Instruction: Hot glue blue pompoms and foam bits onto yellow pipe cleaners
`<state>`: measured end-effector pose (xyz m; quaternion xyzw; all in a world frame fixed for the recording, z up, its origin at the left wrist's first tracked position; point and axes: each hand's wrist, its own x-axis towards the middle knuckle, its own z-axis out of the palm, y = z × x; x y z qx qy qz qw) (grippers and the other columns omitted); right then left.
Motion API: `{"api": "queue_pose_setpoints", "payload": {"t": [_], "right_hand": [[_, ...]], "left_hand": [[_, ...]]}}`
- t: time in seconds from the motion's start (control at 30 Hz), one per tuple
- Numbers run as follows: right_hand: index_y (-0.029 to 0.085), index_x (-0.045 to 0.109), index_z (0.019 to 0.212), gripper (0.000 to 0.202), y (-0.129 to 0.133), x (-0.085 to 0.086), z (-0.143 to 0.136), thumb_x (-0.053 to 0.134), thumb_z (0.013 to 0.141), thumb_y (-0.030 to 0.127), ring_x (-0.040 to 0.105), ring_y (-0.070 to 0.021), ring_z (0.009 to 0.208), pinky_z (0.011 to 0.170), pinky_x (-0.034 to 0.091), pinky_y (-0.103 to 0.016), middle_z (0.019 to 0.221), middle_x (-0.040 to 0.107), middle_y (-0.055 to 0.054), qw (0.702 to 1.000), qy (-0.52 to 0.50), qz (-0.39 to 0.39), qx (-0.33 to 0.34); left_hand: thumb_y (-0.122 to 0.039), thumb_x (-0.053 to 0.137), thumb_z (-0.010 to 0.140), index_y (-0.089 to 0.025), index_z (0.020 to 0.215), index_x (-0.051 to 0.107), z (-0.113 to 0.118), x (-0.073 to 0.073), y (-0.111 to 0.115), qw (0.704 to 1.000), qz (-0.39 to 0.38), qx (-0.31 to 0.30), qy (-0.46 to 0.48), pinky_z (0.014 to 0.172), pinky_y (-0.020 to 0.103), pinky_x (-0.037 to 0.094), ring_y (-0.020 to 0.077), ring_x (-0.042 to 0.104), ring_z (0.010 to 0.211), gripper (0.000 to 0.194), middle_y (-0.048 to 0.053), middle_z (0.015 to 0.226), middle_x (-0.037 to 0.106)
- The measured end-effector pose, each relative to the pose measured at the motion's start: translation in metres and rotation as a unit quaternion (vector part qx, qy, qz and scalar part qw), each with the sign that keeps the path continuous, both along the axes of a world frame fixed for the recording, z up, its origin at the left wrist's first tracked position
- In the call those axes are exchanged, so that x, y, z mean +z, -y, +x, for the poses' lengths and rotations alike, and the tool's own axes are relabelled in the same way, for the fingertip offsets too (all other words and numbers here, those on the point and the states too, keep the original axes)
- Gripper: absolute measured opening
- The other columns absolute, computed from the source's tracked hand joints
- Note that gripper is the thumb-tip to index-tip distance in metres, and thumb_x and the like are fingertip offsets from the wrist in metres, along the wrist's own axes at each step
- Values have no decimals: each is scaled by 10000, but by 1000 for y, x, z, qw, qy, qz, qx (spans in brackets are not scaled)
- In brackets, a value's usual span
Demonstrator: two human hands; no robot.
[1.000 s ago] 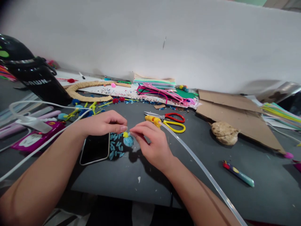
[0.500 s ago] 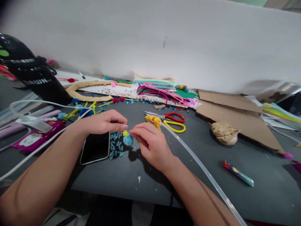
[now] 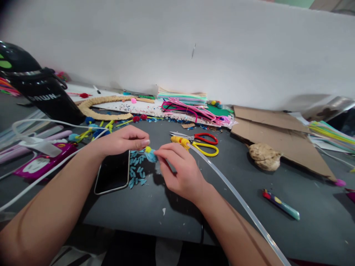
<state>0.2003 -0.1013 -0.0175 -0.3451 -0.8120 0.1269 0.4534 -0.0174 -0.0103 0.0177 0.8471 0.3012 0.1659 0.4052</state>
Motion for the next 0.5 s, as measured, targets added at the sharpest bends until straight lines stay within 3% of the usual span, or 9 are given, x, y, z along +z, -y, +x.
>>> {"api": "queue_pose_setpoints", "payload": {"t": [0.2, 0.5], "right_hand": [[222, 632, 1109, 280, 5, 4, -4, 540, 870, 110, 613, -223, 1045, 940, 505, -406, 1101, 641, -86, 997, -49, -25, -57], [216, 603, 1187, 290, 6, -4, -9, 600, 900, 262, 651, -214, 1013, 896, 559, -369, 1149, 667, -89, 973, -143, -172, -59]], "left_hand": [[-423, 540, 891, -147, 637, 561, 1, 5, 3, 998, 57, 36, 17, 500, 199, 308, 86, 395, 542, 376, -21, 569, 461], [-384, 617, 833, -175, 684, 669, 1, 11, 15, 992, 78, 70, 69, 467, 217, 294, 93, 399, 514, 262, -12, 560, 524]]}}
